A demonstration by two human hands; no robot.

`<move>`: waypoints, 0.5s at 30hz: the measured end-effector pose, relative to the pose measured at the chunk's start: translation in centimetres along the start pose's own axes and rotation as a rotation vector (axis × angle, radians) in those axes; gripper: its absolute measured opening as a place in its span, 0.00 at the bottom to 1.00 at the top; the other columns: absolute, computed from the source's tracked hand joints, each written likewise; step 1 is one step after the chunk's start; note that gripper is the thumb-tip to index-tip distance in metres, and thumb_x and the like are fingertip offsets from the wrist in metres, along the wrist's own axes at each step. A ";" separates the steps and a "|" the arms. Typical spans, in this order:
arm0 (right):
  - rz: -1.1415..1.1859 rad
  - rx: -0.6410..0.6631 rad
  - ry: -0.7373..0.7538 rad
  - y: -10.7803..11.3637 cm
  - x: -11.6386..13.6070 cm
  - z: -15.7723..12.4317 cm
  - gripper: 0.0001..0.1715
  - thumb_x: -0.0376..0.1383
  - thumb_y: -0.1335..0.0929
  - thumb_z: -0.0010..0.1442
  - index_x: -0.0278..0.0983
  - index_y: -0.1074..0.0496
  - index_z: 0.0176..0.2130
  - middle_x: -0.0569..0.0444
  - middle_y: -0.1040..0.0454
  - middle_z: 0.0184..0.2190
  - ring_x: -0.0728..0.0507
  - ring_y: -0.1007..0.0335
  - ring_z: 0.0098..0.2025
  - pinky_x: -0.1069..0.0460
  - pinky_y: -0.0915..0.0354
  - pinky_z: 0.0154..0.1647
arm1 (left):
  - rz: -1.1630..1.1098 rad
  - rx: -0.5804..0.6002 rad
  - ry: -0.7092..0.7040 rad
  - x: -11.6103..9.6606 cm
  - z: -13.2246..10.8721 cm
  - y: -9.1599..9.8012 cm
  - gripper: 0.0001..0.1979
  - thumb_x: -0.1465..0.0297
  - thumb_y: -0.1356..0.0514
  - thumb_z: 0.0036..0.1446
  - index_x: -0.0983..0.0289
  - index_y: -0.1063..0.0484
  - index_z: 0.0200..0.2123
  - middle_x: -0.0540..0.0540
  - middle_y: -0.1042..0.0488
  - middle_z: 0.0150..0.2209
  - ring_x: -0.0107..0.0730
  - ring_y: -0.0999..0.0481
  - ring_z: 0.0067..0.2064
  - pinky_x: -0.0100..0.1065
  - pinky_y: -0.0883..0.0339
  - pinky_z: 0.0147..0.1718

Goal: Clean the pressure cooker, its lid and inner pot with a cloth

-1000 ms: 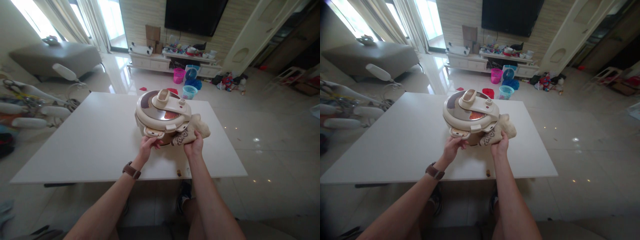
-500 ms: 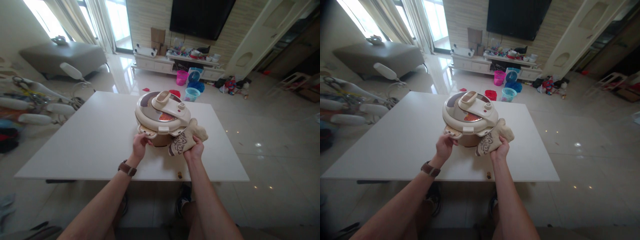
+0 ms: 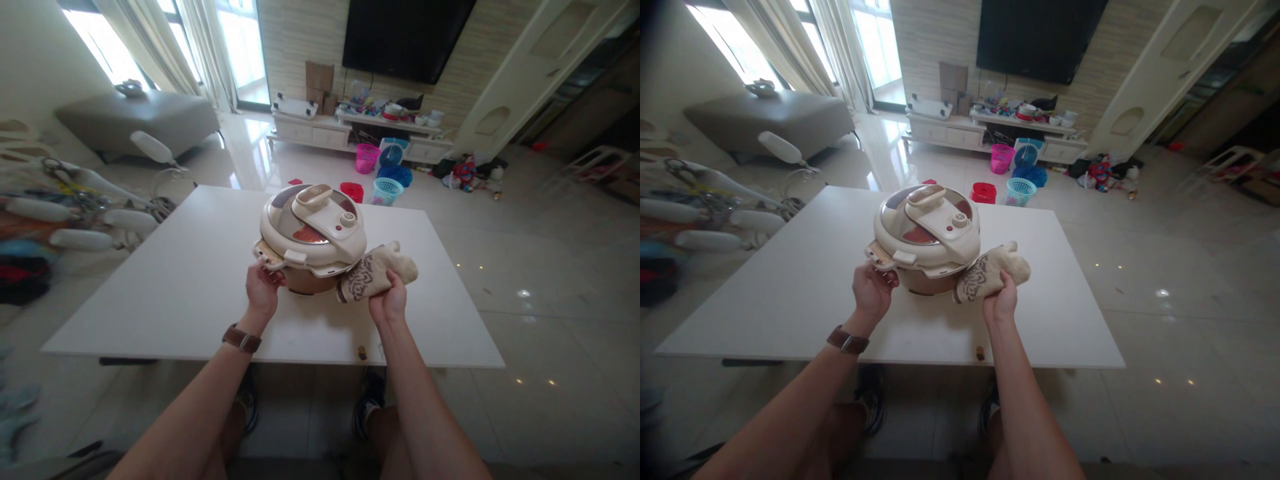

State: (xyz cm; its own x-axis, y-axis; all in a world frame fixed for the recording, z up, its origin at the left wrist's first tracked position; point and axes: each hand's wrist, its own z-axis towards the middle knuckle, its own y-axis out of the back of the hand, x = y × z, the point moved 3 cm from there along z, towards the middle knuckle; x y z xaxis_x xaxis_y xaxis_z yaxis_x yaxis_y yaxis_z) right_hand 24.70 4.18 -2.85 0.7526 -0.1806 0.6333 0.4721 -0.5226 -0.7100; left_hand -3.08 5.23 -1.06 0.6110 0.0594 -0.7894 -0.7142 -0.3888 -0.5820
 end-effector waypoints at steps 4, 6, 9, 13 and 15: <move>0.035 -0.025 -0.105 -2.1 -0.8 -1.1 0.19 0.30 0.33 0.61 0.35 0.21 0.50 0.53 0.15 0.44 0.45 0.18 0.49 0.46 0.28 0.64 | 0.200 0.045 -0.094 0.7 -0.7 0.1 0.19 0.57 0.29 0.46 0.61 0.31 0.32 0.45 0.31 0.22 0.25 0.34 0.21 0.27 0.41 0.18; 0.048 -0.028 -0.136 -2.7 -1.1 -1.5 0.19 0.30 0.34 0.61 0.35 0.22 0.51 0.53 0.15 0.44 0.45 0.18 0.48 0.45 0.28 0.65 | 0.281 0.039 -0.180 0.9 -0.6 0.3 0.21 0.59 0.26 0.46 0.61 0.31 0.35 0.45 0.30 0.26 0.24 0.33 0.23 0.27 0.40 0.21; 0.070 -0.061 -0.179 -2.9 -1.2 -1.8 0.18 0.31 0.34 0.61 0.35 0.22 0.50 0.53 0.15 0.43 0.44 0.18 0.46 0.43 0.27 0.64 | 0.321 -0.024 -0.315 1.0 -0.5 0.7 0.24 0.60 0.24 0.46 0.61 0.30 0.42 0.49 0.25 0.37 0.26 0.26 0.35 0.27 0.31 0.33; 0.083 -0.058 -0.221 -2.7 -1.3 -1.7 0.19 0.32 0.35 0.61 0.36 0.23 0.50 0.53 0.15 0.43 0.43 0.18 0.46 0.42 0.27 0.62 | 0.339 -0.010 -0.385 1.3 -0.5 0.8 0.30 0.58 0.24 0.50 0.60 0.29 0.52 0.55 0.24 0.51 0.35 0.23 0.51 0.33 0.28 0.52; 0.086 -0.030 -0.220 -2.6 -1.5 -1.6 0.21 0.33 0.35 0.60 0.36 0.23 0.51 0.53 0.15 0.44 0.43 0.19 0.47 0.42 0.27 0.62 | 0.338 0.048 -0.388 1.5 -0.3 0.7 0.32 0.56 0.26 0.53 0.59 0.30 0.57 0.57 0.24 0.56 0.40 0.24 0.57 0.36 0.30 0.58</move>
State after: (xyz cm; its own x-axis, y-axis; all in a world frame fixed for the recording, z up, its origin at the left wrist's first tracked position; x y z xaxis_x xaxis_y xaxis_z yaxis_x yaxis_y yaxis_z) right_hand 21.63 4.50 -1.46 0.8730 -0.0413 0.4860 0.3903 -0.5384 -0.7469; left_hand -2.56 4.74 -2.61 0.1783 0.2783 -0.9438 -0.8700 -0.4034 -0.2833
